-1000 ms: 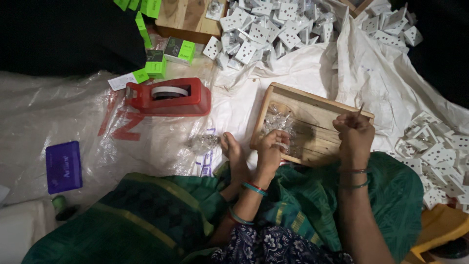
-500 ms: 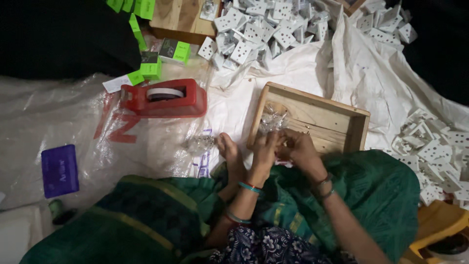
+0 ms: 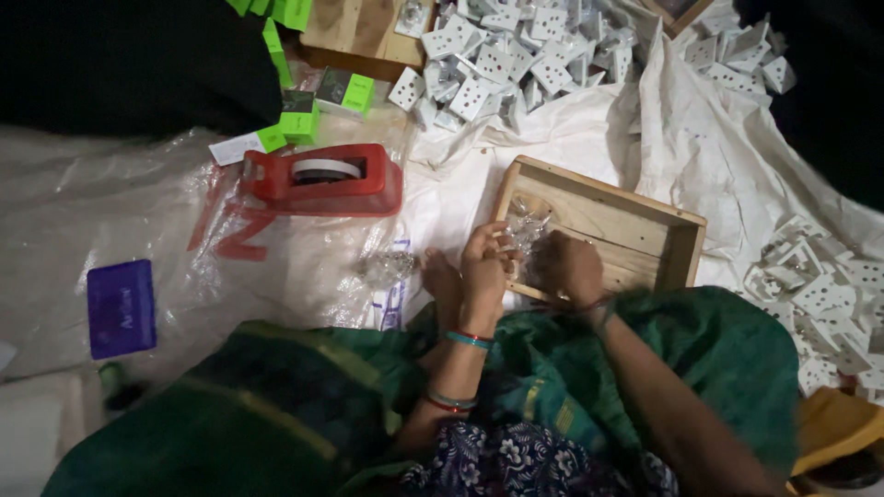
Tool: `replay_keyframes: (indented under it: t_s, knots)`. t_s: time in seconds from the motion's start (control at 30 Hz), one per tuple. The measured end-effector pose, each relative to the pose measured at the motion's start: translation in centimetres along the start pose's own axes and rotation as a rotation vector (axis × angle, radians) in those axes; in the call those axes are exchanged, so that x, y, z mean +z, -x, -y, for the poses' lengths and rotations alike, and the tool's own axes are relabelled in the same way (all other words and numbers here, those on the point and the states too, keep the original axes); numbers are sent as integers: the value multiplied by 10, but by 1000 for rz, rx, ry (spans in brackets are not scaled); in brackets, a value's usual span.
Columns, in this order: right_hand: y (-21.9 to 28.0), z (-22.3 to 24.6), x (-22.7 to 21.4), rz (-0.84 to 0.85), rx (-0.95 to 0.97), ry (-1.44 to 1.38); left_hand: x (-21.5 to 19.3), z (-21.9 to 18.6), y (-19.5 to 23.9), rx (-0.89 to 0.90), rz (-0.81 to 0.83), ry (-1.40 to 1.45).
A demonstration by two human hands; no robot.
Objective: The person sits on the floor and repeatedly picks up small white electrical components, places them into clear plastic bags, and sets the sealed bags into a wooden tray. The person handles the components one at a time and continues the process throughout the clip.
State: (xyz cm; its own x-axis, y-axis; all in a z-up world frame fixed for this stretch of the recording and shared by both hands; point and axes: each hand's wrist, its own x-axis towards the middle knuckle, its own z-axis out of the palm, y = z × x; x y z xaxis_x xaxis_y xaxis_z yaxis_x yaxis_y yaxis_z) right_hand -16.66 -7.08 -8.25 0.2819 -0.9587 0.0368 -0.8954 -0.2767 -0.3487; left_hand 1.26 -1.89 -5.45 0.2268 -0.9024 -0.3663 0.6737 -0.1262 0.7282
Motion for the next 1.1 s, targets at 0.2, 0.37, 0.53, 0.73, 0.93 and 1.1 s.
replay_keyframes:
  t_s: [0.2, 0.37, 0.53, 0.73, 0.93, 1.1]
  knots:
    - [-4, 11, -27, -7, 58, -639, -4, 14, -2, 74, 37, -174]
    - [11, 35, -75, 237, 576, -1090, -1, 20, 0, 372, 95, -487]
    - [22, 68, -89, 290, 397, -987, 1, 13, 7, 227, 243, -509]
    - [18, 76, -95, 168, 339, -1079, -1, 0, 10, 244, 252, -509]
    - [21, 86, -104, 116, 350, -1152, -4, 6, 7, 324, 292, -780]
    - [30, 91, -115, 147, 219, -1133, -8, 11, 1, 289, 102, -593]
